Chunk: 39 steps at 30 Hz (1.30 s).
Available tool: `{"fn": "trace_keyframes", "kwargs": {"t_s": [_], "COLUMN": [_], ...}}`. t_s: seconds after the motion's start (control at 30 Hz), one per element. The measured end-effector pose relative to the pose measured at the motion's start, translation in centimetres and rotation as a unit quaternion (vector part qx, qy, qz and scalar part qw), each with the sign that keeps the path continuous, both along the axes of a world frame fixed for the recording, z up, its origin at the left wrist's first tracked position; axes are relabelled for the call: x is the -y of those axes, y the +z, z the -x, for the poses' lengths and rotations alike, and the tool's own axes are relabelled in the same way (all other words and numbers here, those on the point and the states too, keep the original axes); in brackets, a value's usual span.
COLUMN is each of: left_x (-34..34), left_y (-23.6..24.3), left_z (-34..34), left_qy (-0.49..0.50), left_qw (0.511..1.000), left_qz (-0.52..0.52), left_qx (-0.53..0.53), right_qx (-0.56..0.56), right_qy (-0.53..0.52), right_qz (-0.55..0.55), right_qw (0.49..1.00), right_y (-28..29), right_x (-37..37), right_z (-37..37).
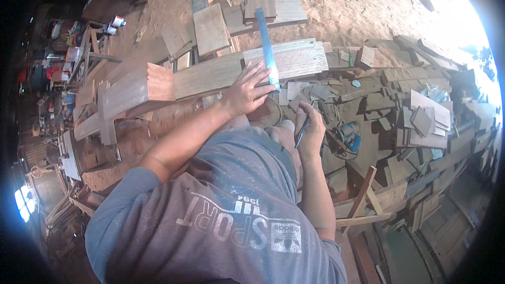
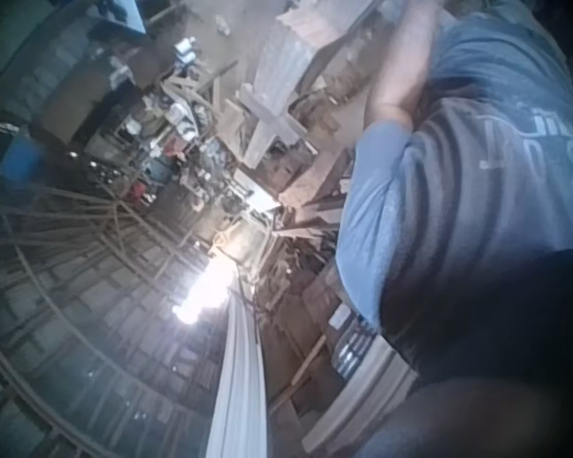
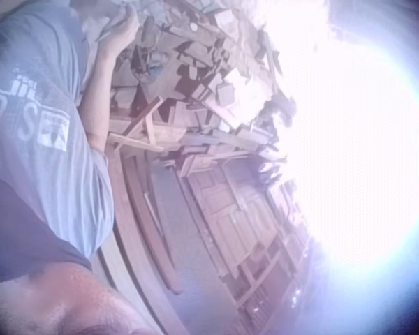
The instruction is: The person measures and marks a wooden plank using a tape measure and square, then cuts it with a handheld circular saw. The person stacks the cut pieces on the workbench.
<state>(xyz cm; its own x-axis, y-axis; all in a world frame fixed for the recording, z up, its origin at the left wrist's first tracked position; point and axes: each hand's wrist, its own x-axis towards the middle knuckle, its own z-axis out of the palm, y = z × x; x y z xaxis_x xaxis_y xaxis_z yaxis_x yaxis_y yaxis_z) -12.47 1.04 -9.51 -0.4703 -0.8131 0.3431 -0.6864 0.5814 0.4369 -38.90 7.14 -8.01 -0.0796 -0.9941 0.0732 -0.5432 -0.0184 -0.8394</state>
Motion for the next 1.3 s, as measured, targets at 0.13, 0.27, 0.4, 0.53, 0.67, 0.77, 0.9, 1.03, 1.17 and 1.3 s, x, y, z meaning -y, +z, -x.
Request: {"fn": "trace_keyframes", "kwargs": {"t_s": [0.13, 0.27, 0.4, 0.53, 0.67, 0.77, 0.9, 1.03, 1.17, 1.3], "left_x": [0.4, 0.3, 0.4, 0.2, 0.2, 0.2, 0.3, 0.1, 0.1, 0.0], "left_y": [-0.4, -0.5, -0.6, -0.8, -0.3, -0.2, -0.1, -0.2, 0.0, -0.1], "left_z": [-0.3, -0.4, -0.6, -0.7, -0.6, -0.7, -0.7, -0.5, -0.5, -0.3], "left_qy": [-0.002, -0.003, -0.009, -0.002, -0.001, 0.0, -0.002, 0.011, 0.01, 0.01], "left_qw": [1.0, 1.0, 1.0, 1.0, 1.0, 1.0, 1.0, 0.999, 0.999, 0.999], "left_qz": [-0.004, -0.016, -0.012, -0.011, -0.022, -0.02, -0.023, -0.036, -0.035, -0.038], "left_qx": [0.006, 0.007, 0.018, 0.023, 0.02, 0.016, 0.018, -0.001, -0.006, -0.016], "right_qx": [0.04, 0.059, 0.121, 0.121, 0.126, 0.144, 0.145, 0.048, -0.02, -0.072], "right_qy": [0.005, 0.02, 0.016, 0.03, 0.056, 0.07, 0.103, 0.152, 0.209, 0.258], "right_qz": [-0.042, -0.025, -0.005, -0.049, -0.027, -0.04, -0.056, -0.011, -0.036, 0.015], "right_qw": [0.998, 0.998, 0.993, 0.991, 0.99, 0.986, 0.982, 0.987, 0.977, 0.963], "right_y": [0.1, 1.2, 1.0, 3.0, 3.3, 1.8, 0.9, 1.9, 3.4, 4.3], "right_x": [0.4, 1.3, 2.6, 5.6, 9.4, 12.3, 15.3, 16.7, 17.2, 16.8], "right_z": [0.1, -0.5, -1.3, -2.1, -3.5, -4.1, -5.0, -6.1, -6.7, -6.4]}}
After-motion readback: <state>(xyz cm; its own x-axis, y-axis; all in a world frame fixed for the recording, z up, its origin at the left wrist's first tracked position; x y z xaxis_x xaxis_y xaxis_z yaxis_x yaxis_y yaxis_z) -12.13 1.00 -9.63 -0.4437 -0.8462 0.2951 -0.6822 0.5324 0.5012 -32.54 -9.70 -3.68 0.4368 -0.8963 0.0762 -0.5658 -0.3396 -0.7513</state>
